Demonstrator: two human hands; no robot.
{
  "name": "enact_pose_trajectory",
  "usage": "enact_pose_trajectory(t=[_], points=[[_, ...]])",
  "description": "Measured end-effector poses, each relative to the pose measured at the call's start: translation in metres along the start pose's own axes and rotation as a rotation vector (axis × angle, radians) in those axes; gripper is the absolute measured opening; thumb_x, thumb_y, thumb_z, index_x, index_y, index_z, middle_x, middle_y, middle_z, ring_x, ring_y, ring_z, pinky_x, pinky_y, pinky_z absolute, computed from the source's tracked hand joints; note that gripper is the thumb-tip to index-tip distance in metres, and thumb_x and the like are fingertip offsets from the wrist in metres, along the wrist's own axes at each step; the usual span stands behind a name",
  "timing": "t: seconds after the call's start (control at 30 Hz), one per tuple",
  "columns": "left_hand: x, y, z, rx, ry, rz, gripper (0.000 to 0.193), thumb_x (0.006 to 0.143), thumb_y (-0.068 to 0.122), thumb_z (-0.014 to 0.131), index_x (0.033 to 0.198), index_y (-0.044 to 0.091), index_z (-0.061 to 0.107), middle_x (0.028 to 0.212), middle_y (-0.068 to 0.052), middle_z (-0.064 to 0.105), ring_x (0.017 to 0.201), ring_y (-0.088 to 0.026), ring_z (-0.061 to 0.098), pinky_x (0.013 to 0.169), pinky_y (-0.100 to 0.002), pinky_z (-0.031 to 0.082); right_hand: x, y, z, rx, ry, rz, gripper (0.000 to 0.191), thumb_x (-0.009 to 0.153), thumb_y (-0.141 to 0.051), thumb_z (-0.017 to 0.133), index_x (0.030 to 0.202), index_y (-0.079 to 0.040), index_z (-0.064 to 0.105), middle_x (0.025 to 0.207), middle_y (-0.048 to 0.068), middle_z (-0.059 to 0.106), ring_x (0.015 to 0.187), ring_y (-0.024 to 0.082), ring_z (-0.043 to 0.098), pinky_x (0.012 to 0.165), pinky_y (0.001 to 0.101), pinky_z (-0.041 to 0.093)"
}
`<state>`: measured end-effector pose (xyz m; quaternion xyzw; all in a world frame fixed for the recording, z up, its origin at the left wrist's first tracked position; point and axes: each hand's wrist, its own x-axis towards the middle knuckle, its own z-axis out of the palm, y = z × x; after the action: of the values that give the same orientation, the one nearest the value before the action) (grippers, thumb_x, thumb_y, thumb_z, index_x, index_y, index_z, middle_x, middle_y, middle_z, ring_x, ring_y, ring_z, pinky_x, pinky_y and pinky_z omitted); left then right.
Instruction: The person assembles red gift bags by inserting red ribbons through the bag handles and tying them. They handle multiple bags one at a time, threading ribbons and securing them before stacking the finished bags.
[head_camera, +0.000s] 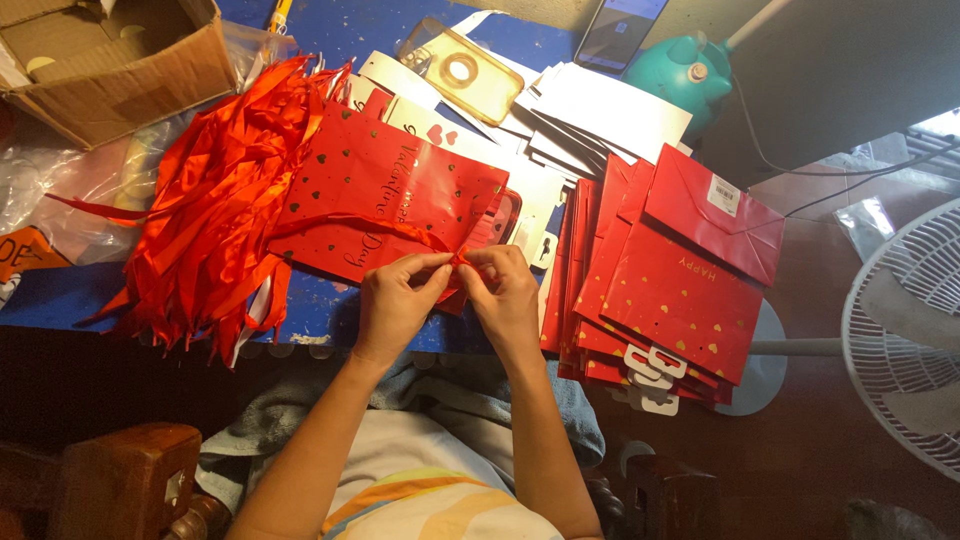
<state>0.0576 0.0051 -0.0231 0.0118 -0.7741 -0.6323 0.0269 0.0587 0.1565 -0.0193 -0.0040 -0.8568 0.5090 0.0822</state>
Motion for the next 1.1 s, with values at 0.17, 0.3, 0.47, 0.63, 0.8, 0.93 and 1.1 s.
enact_pose_trajectory(t=[0.17,0.3,0.47,0.63,0.8,0.93,1.1], points=[[-0.001,0.0,0.0,-0.04,-0.015,-0.022,0.019,0.091,0.01,0.072,0.107,0.002,0.077,0.092,-0.009,0.081,0.082,-0.012,0.078,0.072,-0.025,0.061,0.002,0.002,0.002,-0.037,-0.006,-0.021,0.013,0.089,-0.011,0.077,0.099,-0.004,0.074,0.099,0.007,0.066,0.085,0.016,0.069,0.069,0.0272,0.059],[-0.001,-0.001,0.0,-0.004,-0.008,0.019,0.018,0.091,0.01,0.073,0.106,0.002,0.077,0.094,-0.009,0.08,0.083,-0.011,0.077,0.073,-0.026,0.06,0.0,0.007,0.004,-0.048,0.011,-0.009,0.009,0.088,-0.009,0.076,0.094,-0.002,0.072,0.095,0.008,0.063,0.08,0.017,0.067,0.067,0.0286,0.057],[0.0,-0.002,-0.002,0.006,0.004,0.043,0.018,0.09,0.011,0.074,0.106,0.002,0.078,0.095,-0.009,0.08,0.082,-0.011,0.076,0.073,-0.026,0.058,-0.001,0.022,0.003,0.073,0.038,0.082,0.008,0.091,-0.006,0.07,0.093,-0.001,0.065,0.094,0.006,0.061,0.078,0.015,0.068,0.067,0.0286,0.057],[0.0,-0.002,-0.003,-0.002,-0.006,0.007,0.018,0.09,0.011,0.074,0.106,0.003,0.078,0.092,-0.008,0.08,0.079,-0.01,0.076,0.07,-0.025,0.058,0.002,0.028,0.0,0.377,0.072,0.231,0.012,0.095,-0.009,0.066,0.105,-0.005,0.061,0.094,0.006,0.068,0.082,0.015,0.073,0.072,0.0257,0.061],[0.001,-0.004,-0.001,0.002,-0.01,-0.01,0.018,0.091,0.011,0.074,0.106,0.003,0.078,0.091,-0.008,0.08,0.078,-0.01,0.075,0.069,-0.025,0.058,0.001,0.014,0.003,0.069,0.057,-0.044,0.017,0.091,-0.006,0.076,0.106,-0.001,0.071,0.105,0.007,0.062,0.089,0.016,0.07,0.073,0.0253,0.06],[0.001,-0.006,0.0,-0.01,-0.008,0.012,0.017,0.091,0.01,0.074,0.105,0.002,0.078,0.092,-0.007,0.08,0.079,-0.01,0.076,0.07,-0.025,0.059,0.001,0.009,0.005,0.054,0.031,0.016,0.013,0.091,-0.007,0.076,0.103,-0.003,0.073,0.103,0.005,0.063,0.083,0.014,0.071,0.069,0.0243,0.06],[0.0,-0.005,0.002,-0.031,-0.017,0.003,0.015,0.09,0.012,0.075,0.102,0.002,0.077,0.092,-0.006,0.078,0.08,-0.01,0.076,0.071,-0.024,0.06,-0.001,0.02,0.006,0.049,0.054,0.071,0.005,0.093,-0.005,0.072,0.095,-0.001,0.07,0.097,0.005,0.063,0.077,0.014,0.07,0.066,0.0262,0.059]])
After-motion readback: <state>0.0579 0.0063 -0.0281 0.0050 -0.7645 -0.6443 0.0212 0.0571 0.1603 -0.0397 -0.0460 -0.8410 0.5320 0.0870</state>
